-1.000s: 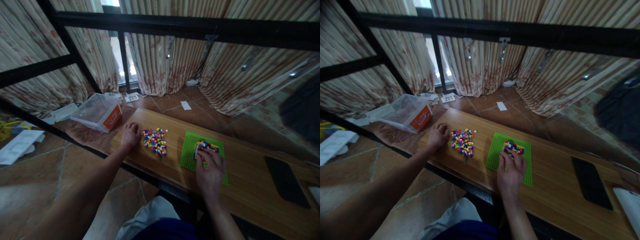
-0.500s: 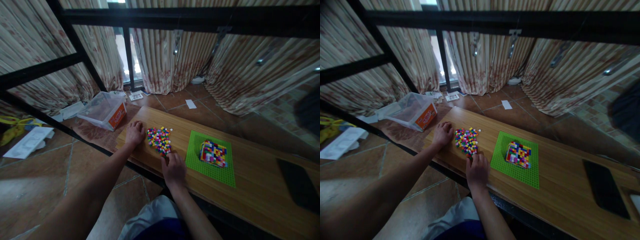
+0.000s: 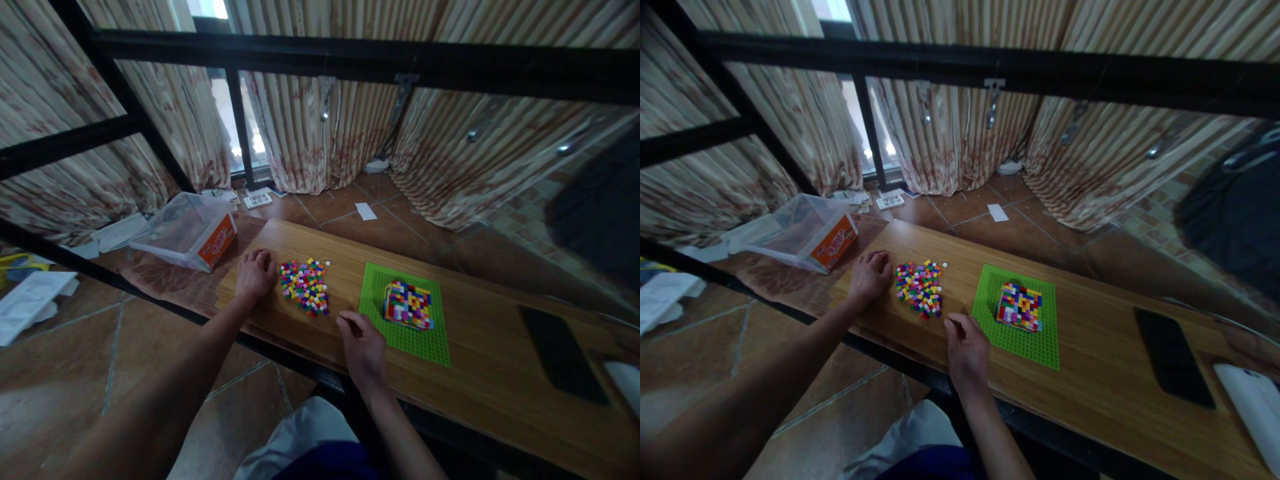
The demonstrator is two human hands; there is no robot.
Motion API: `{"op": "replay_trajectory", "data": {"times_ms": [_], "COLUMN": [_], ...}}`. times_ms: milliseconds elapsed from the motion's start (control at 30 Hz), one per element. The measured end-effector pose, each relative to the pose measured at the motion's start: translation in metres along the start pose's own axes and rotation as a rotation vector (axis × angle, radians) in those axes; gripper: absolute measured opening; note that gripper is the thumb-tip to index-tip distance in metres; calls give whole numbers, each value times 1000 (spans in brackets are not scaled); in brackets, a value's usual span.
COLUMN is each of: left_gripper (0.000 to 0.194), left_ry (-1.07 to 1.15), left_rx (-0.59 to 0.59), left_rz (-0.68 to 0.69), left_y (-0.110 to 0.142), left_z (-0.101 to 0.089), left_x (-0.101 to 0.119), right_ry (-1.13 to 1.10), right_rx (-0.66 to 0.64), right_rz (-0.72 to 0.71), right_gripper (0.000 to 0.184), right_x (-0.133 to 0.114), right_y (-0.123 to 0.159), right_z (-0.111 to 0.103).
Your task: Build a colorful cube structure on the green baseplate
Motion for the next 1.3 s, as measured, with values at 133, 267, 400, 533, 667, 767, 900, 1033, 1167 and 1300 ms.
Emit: {"op": "replay_trajectory", "data": {"times_ms": [133,267,400,533,667,767,900,1033,1167,1300], "left_gripper": [35,37,38,37,37,37,37,38,36,37], "left_ry": [-17,-22,-25,-25,-25,-21,-30,-40,-36,-39], "left_rx": [15,20,16,23,30,35,41,37,39,33], "left_rz": [12,14,10,7,11,14,14,14,16,16], "left_y": [-1,-1,-2,-2,-2,-2,-2,-1,-1,-1], "left_z": [0,0,0,2,3,3,1,1,0,0], "left_x": [-1,-1,-2,-5,-6,-6,-4,-3,-3,-3], "right_ry": [-133,-125,-27,104,263,396,538,599,608,562], "right_rx": [61,119,220,278,289,245,197,186,175,192], "right_rz": [81,114,24,-28,-99,-196,-283,-319,-302,-275], "right_gripper": [24,27,28,29,30,30,33,34,29,28], "right_x": [11,20,14,9,-1,-10,-14,-14,-14,-14], "right_y": [-6,-12,-19,-25,-30,-35,-44,-50,-54,-56], "right_z": [-31,-63,-100,-122,-123,-109,-93,-89,-88,-90]}}
Point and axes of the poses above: each hand's wrist, its own y-axis away from the middle knuckle, its own z-axis out of the palm, x = y × z, the point moved 10 cm from there along -y, towards the middle knuckle, and after that the axes turned 11 degrees about z, right-handed, at the moved point
